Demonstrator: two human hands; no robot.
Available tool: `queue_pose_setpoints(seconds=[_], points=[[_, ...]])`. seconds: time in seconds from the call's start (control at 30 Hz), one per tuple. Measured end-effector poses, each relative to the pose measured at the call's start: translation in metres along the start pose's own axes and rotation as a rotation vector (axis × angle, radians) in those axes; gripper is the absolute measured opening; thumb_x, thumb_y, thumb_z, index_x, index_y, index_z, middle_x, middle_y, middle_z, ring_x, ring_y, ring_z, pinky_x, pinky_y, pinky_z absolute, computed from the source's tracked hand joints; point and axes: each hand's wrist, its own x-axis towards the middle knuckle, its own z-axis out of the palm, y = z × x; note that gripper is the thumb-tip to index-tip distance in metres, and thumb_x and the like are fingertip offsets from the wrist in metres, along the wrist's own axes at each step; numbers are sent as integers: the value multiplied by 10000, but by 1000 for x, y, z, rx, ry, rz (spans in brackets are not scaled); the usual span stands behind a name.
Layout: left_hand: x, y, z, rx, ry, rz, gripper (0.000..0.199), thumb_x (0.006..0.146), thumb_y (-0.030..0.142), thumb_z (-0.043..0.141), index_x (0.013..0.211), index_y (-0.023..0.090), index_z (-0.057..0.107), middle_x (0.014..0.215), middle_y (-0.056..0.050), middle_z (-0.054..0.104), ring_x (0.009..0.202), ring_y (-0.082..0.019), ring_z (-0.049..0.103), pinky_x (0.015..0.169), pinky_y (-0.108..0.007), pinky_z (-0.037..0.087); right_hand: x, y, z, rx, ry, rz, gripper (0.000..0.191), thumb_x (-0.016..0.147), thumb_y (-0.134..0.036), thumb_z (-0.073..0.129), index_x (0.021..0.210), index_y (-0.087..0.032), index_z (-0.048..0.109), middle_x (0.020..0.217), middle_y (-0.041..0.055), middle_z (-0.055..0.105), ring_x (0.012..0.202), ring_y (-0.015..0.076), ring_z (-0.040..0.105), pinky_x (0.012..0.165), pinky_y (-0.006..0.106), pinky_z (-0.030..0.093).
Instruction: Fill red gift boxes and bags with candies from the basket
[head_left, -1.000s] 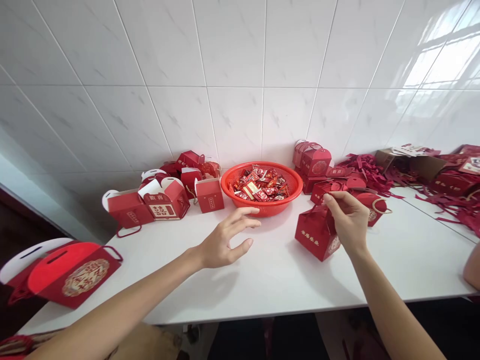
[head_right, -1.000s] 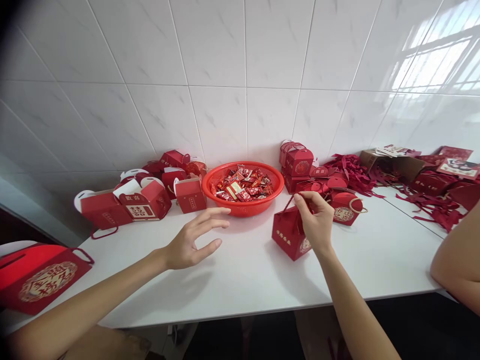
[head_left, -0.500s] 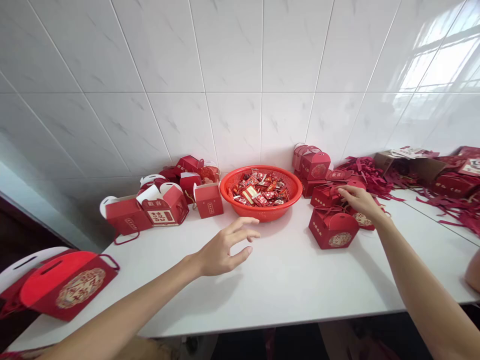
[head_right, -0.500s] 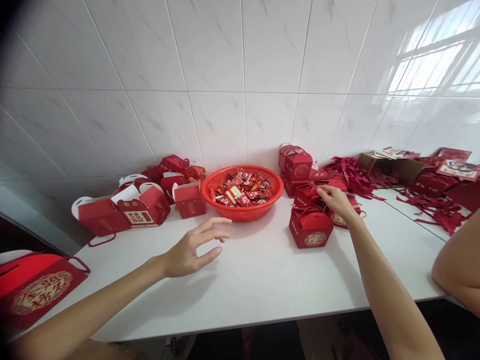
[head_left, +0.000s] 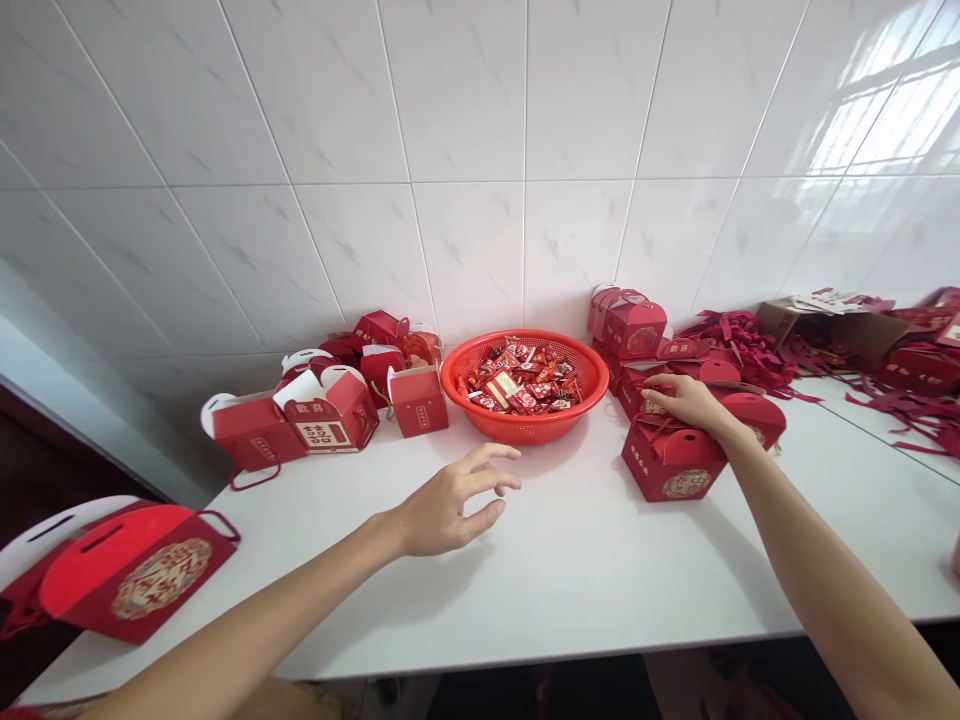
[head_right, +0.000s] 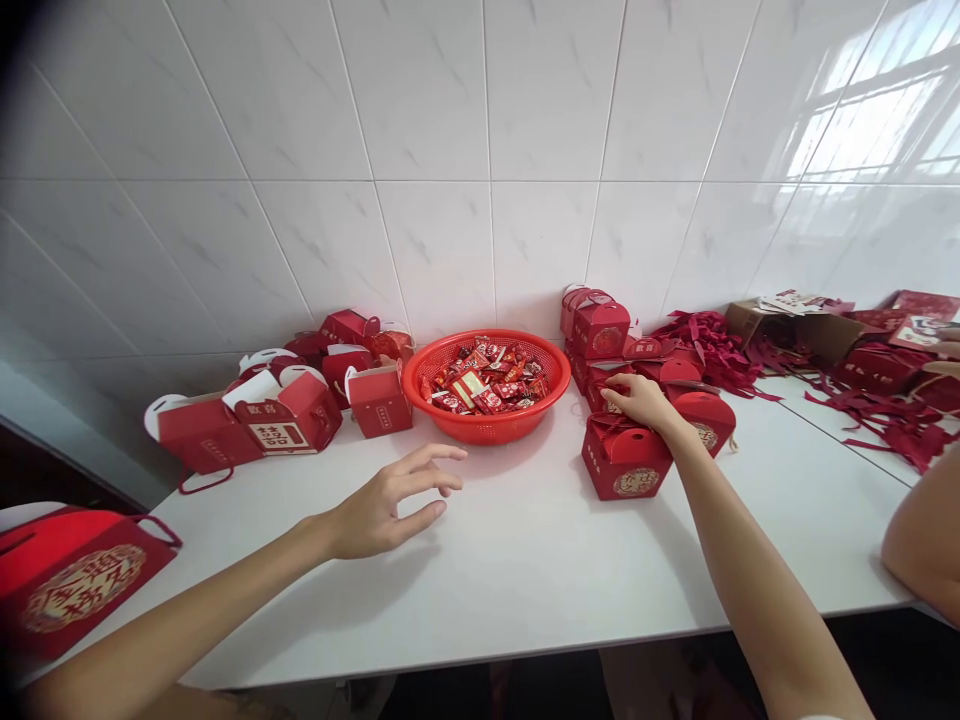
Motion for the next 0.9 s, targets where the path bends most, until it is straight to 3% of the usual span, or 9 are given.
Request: queue_pose_setpoints(seconds=[0.37, 0.5, 0.57, 0.63, 0.73, 0.9], points=[[1, -2, 4, 5, -29, 2, 205, 947, 156, 499, 1083, 168, 652, 1338, -147, 548, 869, -148, 690, 886, -325, 542, -14, -12, -13, 131, -22, 32, 360, 789, -441, 638, 1004, -177, 756, 1043, 101, 779, 950, 314, 730, 884, 430, 562], [2, -1, 2, 24, -28, -12, 200, 950, 165, 506, 1076, 173, 661, 1341, -141, 551, 885, -149, 688, 915, -332, 541, -39, -25, -22, 217, 33, 59, 570, 843, -633, 567, 1173, -183, 683, 990, 111, 773, 911, 313, 726, 824, 438, 570], [2, -1, 1, 37, -16, -15, 207, 954, 171, 505, 1082, 179, 667, 1327, -135, 566, 905, -158, 688, 927, -340, 542, -60, -31, -22, 186, 103, 70, 686, 822, -705, 556, 1274, -193, 622, 1104, 133, 747, 991, 336, 709, 831, 450, 567], [2, -2, 1, 42, -8, -19, 211, 957, 173, 501, 1083, 184, 670, 1312, -129, 582, 902, -161, 690, 929, -342, 545, -83, -37, -16, 21, 191, 86, 833, 754, -749, 606, 1370, -193, 548, 1303, 172, 658, 1162, 393, 632, 895, 499, 543], [3, -3, 2, 38, -22, -29, 205, 959, 176, 500, 1074, 186, 669, 1282, -121, 597, 881, -157, 693, 928, -340, 547, -110, -44, 3, -161, 181, 124, 972, 730, -744, 633, 1474, -157, 420, 1511, 225, 460, 1365, 441, 460, 979, 539, 501], [2, -2, 3, 23, -68, -39, 204, 964, 195, 489, 1061, 178, 667, 1331, -141, 561, 881, -166, 696, 829, -313, 570, -110, -34, 26, -219, 170, 202, 786, 813, -607, 577, 1434, -138, 461, 1515, 242, 424, 1327, 427, 491, 996, 533, 479]])
